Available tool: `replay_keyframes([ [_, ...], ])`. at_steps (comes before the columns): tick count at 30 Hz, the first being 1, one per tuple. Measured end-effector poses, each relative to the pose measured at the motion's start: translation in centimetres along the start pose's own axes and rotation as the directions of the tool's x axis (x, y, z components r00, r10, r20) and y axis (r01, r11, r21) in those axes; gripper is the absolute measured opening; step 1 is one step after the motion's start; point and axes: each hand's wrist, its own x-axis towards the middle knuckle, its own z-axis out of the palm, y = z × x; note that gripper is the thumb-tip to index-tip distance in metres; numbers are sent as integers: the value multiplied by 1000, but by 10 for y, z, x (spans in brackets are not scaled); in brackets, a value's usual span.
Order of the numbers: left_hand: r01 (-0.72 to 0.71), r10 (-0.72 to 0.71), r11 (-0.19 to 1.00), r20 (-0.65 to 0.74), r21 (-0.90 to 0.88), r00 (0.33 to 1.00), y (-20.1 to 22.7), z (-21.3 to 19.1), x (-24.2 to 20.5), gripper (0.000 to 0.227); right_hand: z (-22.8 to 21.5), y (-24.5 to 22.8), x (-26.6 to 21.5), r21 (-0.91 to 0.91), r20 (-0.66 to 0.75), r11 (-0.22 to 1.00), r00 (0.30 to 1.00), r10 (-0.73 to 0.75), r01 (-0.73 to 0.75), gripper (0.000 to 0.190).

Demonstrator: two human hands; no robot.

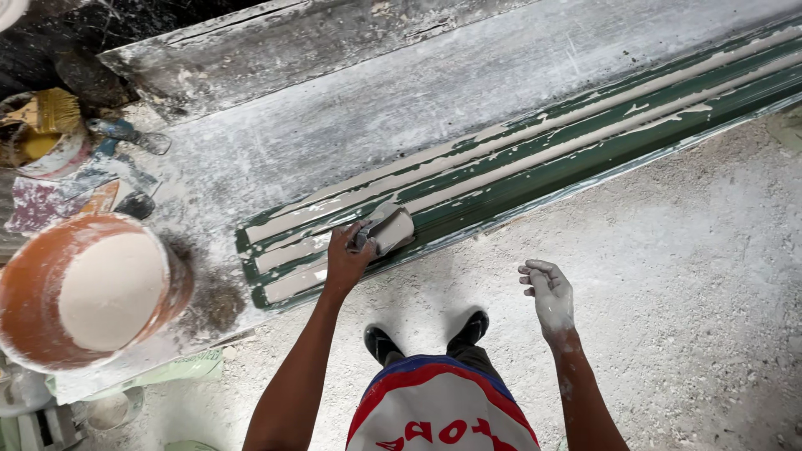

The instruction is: The person mixes a white plaster-like substance in a bowl, then uses a trowel to apply it onto a green corrugated metal sheet. The person repeatedly scoops material and spreads it along the sheet's ridges.

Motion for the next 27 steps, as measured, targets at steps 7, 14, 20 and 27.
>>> replay_keyframes([
  [7, 21, -21, 1000, -21, 0, 1000, 28, 68, 14, 47, -84, 0, 58, -14, 28, 1000, 999, 25, -25, 25],
  [14, -18, 25, 993, -65, 115, 998, 46, 146, 34, 48, -177, 10, 122, 25, 59, 999, 997, 43, -45, 26],
  [20, -44, 47, 998, -50, 52, 998, 64, 213, 60, 47, -235, 19, 165, 43, 75, 999, 997, 28, -31, 26],
  [27, -62, 62, 997, 11, 37, 998, 95, 295, 92, 44, -269, 11, 211, 19, 122, 1000, 992, 14, -16, 24],
])
